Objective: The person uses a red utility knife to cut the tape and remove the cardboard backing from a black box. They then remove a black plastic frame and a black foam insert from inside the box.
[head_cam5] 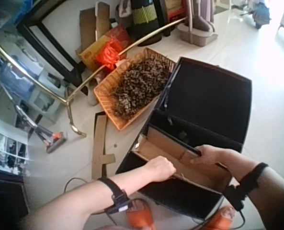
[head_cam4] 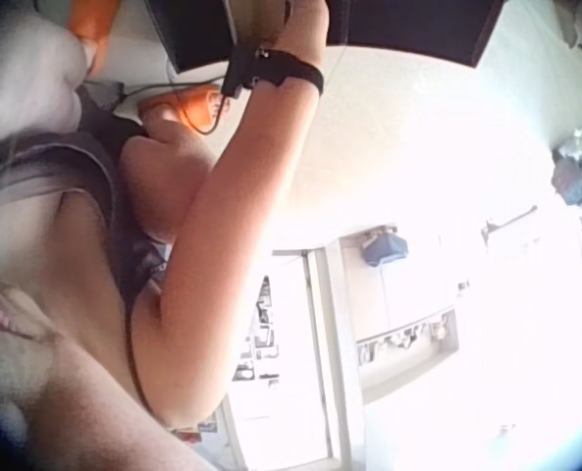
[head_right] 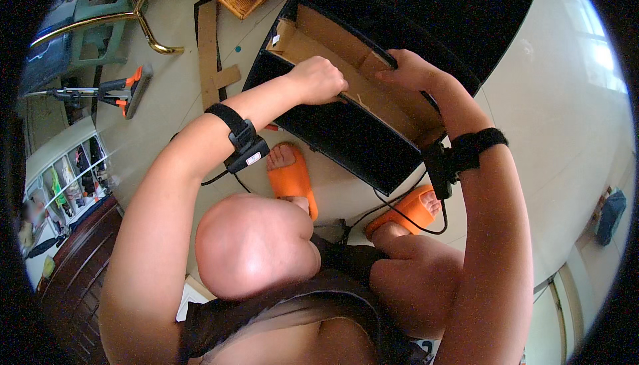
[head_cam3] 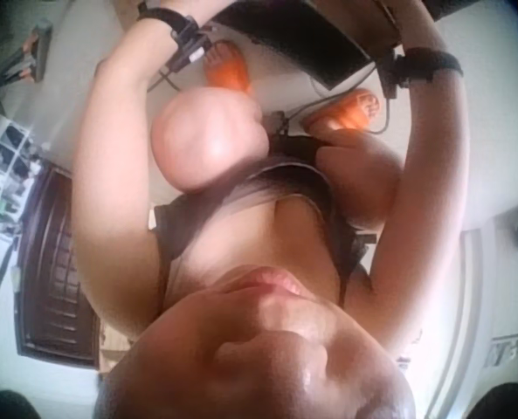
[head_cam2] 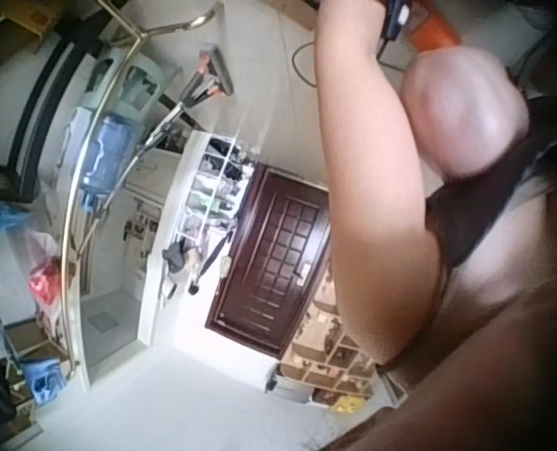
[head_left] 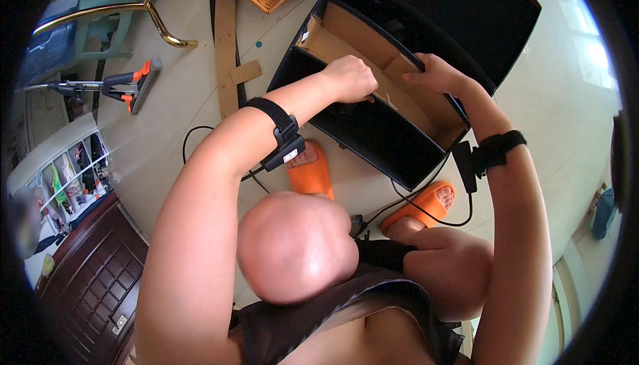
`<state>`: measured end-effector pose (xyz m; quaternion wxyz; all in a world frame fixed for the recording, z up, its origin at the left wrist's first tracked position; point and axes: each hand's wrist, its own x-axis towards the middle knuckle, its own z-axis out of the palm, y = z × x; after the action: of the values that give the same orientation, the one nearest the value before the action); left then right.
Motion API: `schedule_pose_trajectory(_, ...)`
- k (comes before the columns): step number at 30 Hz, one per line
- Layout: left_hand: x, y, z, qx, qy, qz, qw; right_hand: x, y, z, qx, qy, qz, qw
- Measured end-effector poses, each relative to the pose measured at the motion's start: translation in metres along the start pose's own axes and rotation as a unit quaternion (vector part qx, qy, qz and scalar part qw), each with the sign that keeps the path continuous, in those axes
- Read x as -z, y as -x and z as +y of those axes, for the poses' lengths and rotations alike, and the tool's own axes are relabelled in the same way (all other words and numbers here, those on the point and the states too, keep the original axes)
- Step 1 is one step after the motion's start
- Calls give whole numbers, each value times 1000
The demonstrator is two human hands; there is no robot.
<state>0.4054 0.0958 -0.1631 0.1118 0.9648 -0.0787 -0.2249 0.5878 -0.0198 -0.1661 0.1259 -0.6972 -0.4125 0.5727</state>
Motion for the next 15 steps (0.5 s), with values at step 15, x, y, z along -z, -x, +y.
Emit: schedule_pose_trajectory(15, -5, 2, 2, 6, 15, 25, 1000, -71, 18, -18, 13, 147, 211, 966)
